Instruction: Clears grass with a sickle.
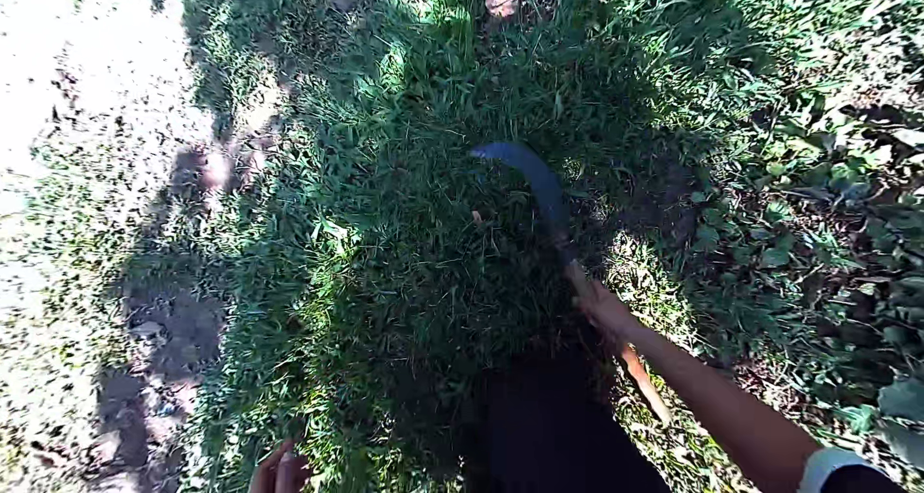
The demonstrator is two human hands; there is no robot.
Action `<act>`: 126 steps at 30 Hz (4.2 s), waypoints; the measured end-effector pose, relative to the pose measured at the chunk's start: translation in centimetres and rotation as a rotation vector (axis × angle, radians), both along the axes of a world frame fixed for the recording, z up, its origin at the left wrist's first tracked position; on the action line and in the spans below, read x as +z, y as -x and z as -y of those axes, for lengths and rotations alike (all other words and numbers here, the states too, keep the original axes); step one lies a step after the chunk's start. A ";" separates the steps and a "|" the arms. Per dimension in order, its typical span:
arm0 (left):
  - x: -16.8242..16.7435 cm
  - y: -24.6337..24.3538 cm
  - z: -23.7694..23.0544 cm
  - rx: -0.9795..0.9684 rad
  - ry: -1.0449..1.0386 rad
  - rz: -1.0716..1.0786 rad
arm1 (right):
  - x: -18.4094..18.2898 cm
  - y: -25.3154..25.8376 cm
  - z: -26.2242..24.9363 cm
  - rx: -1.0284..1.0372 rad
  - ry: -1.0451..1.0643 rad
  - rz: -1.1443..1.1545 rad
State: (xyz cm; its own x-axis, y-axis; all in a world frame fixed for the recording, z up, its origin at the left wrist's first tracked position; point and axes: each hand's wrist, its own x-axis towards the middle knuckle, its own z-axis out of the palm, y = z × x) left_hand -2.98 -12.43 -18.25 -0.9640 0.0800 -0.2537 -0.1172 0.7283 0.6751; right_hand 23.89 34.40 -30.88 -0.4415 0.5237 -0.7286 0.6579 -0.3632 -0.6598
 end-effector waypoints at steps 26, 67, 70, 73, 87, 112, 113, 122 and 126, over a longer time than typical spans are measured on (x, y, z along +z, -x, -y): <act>-3.2 1.9 -3.0 -0.112 0.115 -0.069 | 2.0 2.5 -8.0 -0.952 -0.244 -0.401; 2.3 -2.6 -28.3 -1.343 0.201 0.252 | 21.6 21.6 -2.5 0.918 -1.147 0.662; 0.1 -1.2 -30.5 -1.494 0.207 0.283 | 22.7 26.4 0.8 0.975 -1.116 0.730; -1.8 0.7 -33.2 -1.561 0.335 0.328 | 22.5 30.0 2.7 0.996 -1.163 0.807; -4.7 0.4 -32.5 -1.626 0.045 0.414 | 21.9 35.0 5.4 0.914 -1.205 0.909; -10.1 12.1 -30.0 -0.851 -0.152 0.361 | 2.6 24.6 0.4 -0.641 0.170 -0.413; -9.8 12.1 -30.3 -0.775 -0.219 0.330 | 0.0 23.9 2.5 -0.745 0.231 -0.346; -7.3 10.2 -30.2 -0.568 -0.429 0.221 | 6.8 16.4 -9.6 -1.340 -0.313 -0.597; -5.1 9.9 -28.1 -0.549 -0.535 0.155 | 10.0 20.1 -16.8 -1.556 -0.384 -0.883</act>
State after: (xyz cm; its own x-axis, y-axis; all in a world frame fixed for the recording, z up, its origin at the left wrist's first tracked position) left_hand -12.84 15.70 -23.34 -0.7078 0.6844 -0.1748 0.0438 0.2895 0.9562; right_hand 3.79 51.19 -20.87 0.4091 0.8491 -0.3341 -0.6370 0.0037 -0.7708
